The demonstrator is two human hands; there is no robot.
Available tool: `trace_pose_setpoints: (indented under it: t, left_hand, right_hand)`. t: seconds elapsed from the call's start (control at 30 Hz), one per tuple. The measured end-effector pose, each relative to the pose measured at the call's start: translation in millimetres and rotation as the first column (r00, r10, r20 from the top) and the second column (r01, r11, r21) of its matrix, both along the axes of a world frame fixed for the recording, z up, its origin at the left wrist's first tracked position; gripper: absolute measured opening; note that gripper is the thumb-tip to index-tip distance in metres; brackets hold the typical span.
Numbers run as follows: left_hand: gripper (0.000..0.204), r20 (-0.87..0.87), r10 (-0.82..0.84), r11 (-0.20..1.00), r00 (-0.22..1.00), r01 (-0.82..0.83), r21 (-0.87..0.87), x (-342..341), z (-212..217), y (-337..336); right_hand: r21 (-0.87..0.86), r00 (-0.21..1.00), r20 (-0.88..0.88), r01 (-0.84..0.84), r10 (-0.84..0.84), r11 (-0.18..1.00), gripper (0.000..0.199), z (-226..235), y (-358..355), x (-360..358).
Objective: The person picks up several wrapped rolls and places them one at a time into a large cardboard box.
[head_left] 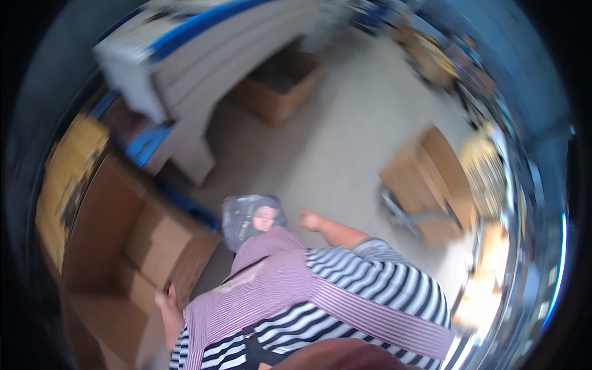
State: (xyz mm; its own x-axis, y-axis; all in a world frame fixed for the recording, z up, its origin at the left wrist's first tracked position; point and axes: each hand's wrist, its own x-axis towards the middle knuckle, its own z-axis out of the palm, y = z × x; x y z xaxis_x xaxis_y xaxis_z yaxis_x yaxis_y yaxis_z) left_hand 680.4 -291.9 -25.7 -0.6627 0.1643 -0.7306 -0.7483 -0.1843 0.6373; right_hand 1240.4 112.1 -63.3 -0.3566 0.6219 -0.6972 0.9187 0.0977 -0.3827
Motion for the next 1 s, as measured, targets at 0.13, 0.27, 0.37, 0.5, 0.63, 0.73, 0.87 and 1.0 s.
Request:
trace_pose_setpoints:
  t: [0.13, 0.27, 0.37, 0.5, 0.63, 0.73, 0.87, 1.0]
  left_hand:
    - [0.042, 0.044, -0.059, 0.987, 0.997, 0.065, -0.148, -16.0, -18.1, 33.1]
    - [0.046, 0.086, -0.166, 0.965, 0.982, 0.18, -0.191, -12.0, -24.0, 98.4]
    - [0.049, 0.09, -0.224, 0.951, 0.971, 0.238, -0.199, -6.6, -19.3, 133.0]
    - [0.054, 0.097, -0.279, 0.931, 0.955, 0.294, -0.215, 3.4, -17.4, 175.1]
    - [0.058, 0.083, -0.269, 0.931, 0.96, 0.281, -0.234, 14.7, -9.8, 192.1]
    - [0.062, 0.073, -0.21, 0.942, 0.975, 0.221, -0.251, 25.7, -5.7, 192.3]
    - [0.067, 0.07, -0.077, 0.956, 0.995, 0.094, -0.277, 38.6, -22.2, 145.8]
    - [0.072, -0.005, 0.041, 0.972, 0.999, -0.041, -0.23, 38.6, -21.1, 107.3]
  right_hand:
    - [0.018, 0.974, -0.173, -0.144, 0.145, 0.989, 0.068, 29.1, -40.0, -64.6]
    - [-0.155, 0.964, -0.264, -0.017, -0.025, 0.988, 0.071, 20.8, -56.9, -50.0]
    - [-0.053, 0.97, -0.243, -0.014, 0.001, 0.999, 0.071, -8.8, -58.5, -14.1]
    - [0.048, 0.959, -0.028, 0.283, -0.282, 0.958, 0.071, 20.7, -67.8, 63.8]
    - [0.046, 0.915, 0.141, 0.375, -0.377, 0.926, 0.068, 39.5, -69.6, 130.0]
    - [0.008, 0.915, 0.167, 0.372, -0.368, 0.928, 0.065, 19.8, -69.5, 165.0]
    - [-0.137, 0.938, 0.065, 0.347, -0.341, 0.928, 0.061, -18.1, -39.9, 202.4]
    - [-0.093, 0.949, -0.029, 0.309, -0.313, 0.946, 0.061, -1.0, 11.7, 227.6]
